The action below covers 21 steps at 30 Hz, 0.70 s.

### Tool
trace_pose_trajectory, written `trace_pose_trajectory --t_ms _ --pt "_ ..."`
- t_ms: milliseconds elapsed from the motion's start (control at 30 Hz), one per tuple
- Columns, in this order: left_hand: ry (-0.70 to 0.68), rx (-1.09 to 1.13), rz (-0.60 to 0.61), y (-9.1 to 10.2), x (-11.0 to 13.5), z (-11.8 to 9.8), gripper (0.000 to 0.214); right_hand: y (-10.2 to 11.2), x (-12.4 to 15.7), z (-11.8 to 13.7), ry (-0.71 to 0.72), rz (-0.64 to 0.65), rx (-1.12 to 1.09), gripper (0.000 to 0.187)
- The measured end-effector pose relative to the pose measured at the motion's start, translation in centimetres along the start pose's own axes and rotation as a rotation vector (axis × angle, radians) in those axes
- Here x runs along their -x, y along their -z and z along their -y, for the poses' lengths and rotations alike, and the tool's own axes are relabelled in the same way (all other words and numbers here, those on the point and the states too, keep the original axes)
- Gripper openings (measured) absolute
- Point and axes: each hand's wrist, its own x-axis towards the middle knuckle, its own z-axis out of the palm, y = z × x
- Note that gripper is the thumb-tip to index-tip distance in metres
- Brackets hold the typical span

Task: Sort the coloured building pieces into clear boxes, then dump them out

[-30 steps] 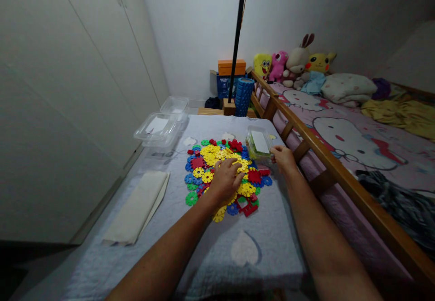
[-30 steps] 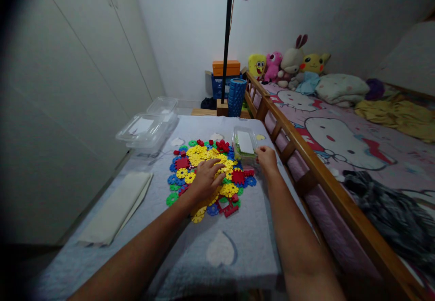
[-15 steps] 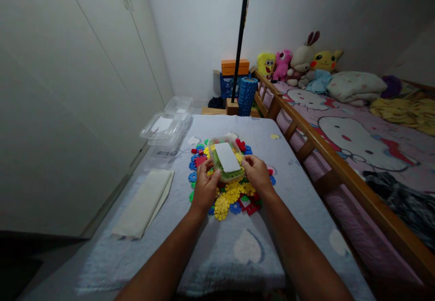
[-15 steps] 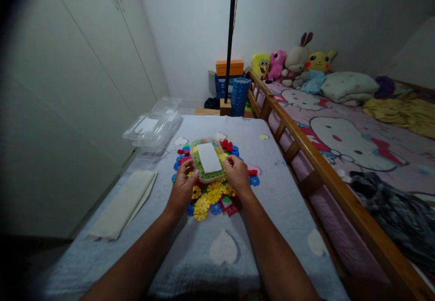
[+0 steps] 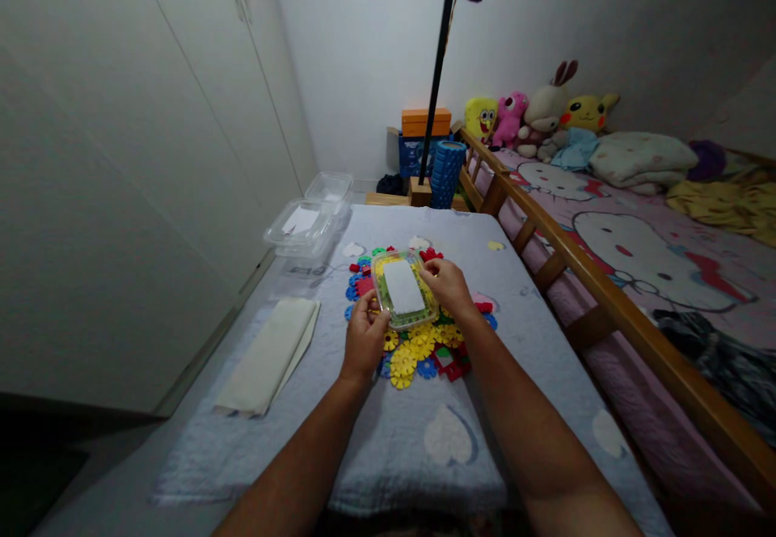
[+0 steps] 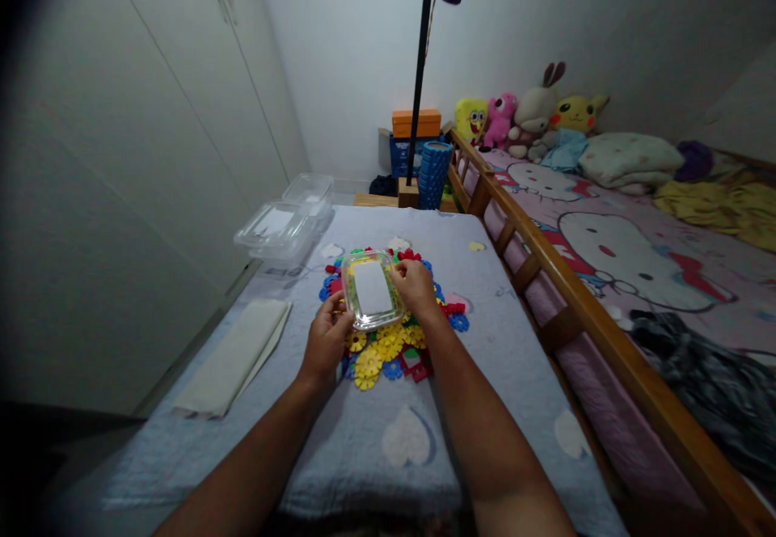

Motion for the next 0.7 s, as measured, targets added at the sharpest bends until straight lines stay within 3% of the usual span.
trace_pose_trajectory --t_ms 267,500,700 --pt "0.127 0.165 0.005 -0.1 0.2 -1.1 0.055 -1.2 1.7 0.1 0.167 -0.231 -0.002 0.013" --pt "0.118 0.243 -0.011 -0.2 -0.1 -0.9 0.055 -1.0 2.3 0.9 0.104 -0.191 0.181 0.014" --pt "0.075 0.251 0.021 -0.3 0.0 -1.0 0.072 -1.3 2.8 1.4 0.049 -0.173 0.245 0.020"
